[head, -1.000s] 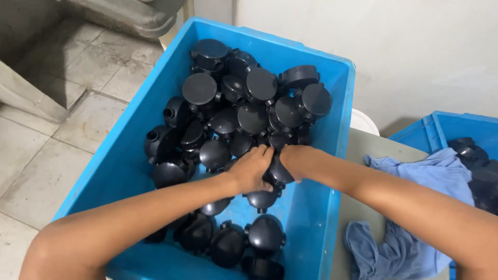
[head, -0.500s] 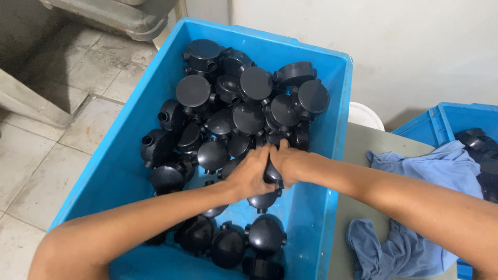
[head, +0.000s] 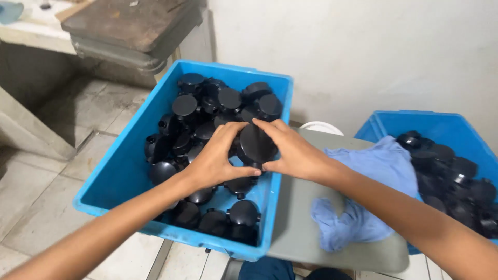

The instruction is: The person sits on the floor between two blue crates filled with black plastic parts. They pick up a part, wipe it with a blue cloth, and place it in the second crate. This process is repeated for multiple parts.

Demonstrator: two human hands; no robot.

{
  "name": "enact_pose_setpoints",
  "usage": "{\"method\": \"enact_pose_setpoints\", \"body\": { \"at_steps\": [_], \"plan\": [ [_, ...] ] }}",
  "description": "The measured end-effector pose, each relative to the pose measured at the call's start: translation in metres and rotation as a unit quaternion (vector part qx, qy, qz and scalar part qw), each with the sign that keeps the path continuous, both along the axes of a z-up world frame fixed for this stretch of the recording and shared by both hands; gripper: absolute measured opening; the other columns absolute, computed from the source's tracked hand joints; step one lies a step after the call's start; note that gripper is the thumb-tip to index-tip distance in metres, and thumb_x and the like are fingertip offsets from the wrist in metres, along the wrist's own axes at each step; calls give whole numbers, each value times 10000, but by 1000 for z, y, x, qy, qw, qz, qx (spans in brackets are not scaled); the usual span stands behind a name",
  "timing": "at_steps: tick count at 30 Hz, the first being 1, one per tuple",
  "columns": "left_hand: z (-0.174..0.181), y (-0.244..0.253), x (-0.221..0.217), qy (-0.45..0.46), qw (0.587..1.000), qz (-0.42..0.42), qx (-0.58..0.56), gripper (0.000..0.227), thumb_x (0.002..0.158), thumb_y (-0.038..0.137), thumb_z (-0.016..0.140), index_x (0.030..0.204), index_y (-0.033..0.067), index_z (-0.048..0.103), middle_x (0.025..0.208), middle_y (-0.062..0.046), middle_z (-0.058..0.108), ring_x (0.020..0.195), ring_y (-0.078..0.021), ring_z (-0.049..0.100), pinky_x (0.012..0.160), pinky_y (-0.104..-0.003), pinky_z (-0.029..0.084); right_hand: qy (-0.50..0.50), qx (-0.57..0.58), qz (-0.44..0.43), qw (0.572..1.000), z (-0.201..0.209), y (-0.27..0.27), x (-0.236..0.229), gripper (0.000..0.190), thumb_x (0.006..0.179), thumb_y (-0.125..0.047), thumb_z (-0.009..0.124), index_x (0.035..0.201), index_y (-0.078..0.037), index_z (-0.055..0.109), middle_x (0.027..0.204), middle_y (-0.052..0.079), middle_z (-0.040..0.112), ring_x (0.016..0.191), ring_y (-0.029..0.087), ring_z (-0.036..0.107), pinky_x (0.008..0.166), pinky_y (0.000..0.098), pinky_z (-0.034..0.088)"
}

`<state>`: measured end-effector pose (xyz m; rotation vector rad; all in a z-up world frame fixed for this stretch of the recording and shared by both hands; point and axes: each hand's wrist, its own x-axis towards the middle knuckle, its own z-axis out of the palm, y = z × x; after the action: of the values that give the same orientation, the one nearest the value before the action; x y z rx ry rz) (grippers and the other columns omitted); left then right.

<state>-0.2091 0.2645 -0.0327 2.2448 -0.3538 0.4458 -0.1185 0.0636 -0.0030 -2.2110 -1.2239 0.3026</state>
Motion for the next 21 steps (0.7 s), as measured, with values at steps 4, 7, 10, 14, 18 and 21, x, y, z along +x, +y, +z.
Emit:
{"method": "enact_pose_setpoints", "body": {
  "at_steps": [4, 7, 10, 14, 18, 21],
  "plan": [
    [28, -60, -38, -15, 999, 0, -47, 1024, 644, 381, 953, 1467, 15, 467, 1331, -236, 596, 1270, -440, 552, 1055, -549, 462, -33, 100, -5, 994, 50, -72, -48, 946, 683, -67, 882, 1516, 28, 444, 1158, 310, 569, 1056, 502, 602, 862, 522, 534],
    [39, -117, -64, -51, 989, -21, -133, 1076, 682, 319, 936, 1539, -9, 373, 1435, -292, 538, 1358, -460, 507, 1123, -541, 420, -20, 122, -55, 991, 73, -126, -82, 783, 718, -75, 868, 1440, -41, 566, 1306, 246, 590, 1144, 457, 634, 942, 513, 541],
    [38, -167, -69, -113, 980, -42, -159, 1056, 696, 328, 932, 1517, -55, 389, 1397, -313, 541, 1342, -483, 505, 1107, -553, 429, -21, 135, -100, 985, 62, -172, -95, 758, 701, -64, 875, 1408, -61, 602, 1356, 184, 604, 1202, 422, 641, 970, 491, 553],
    [8, -216, -72, -51, 975, -53, -210, 1042, 662, 304, 937, 1514, 0, 420, 1409, -226, 540, 1365, -431, 504, 1136, -552, 432, 41, 164, -144, 975, 12, -221, -106, 829, 706, -6, 866, 1468, -94, 551, 1419, 105, 545, 1278, 324, 596, 1024, 442, 541],
    [-84, -234, -53, -42, 972, -8, -233, 958, 642, 297, 935, 1459, 31, 512, 1332, -190, 604, 1289, -374, 584, 1085, -505, 500, 165, 221, -200, 940, -87, -241, -100, 1045, 745, 98, 791, 1620, -48, 237, 1468, 304, 446, 1314, 473, 532, 1070, 564, 502],
    [-161, -225, -39, 0, 966, 39, -256, 931, 622, 208, 923, 1434, 8, 512, 1306, -219, 599, 1284, -393, 584, 1099, -517, 487, 109, 169, -273, 941, -166, -240, -94, 664, 884, 51, 697, 1479, 85, 406, 1400, 335, 522, 1303, 517, 536, 1091, 591, 486]
  ]
}}
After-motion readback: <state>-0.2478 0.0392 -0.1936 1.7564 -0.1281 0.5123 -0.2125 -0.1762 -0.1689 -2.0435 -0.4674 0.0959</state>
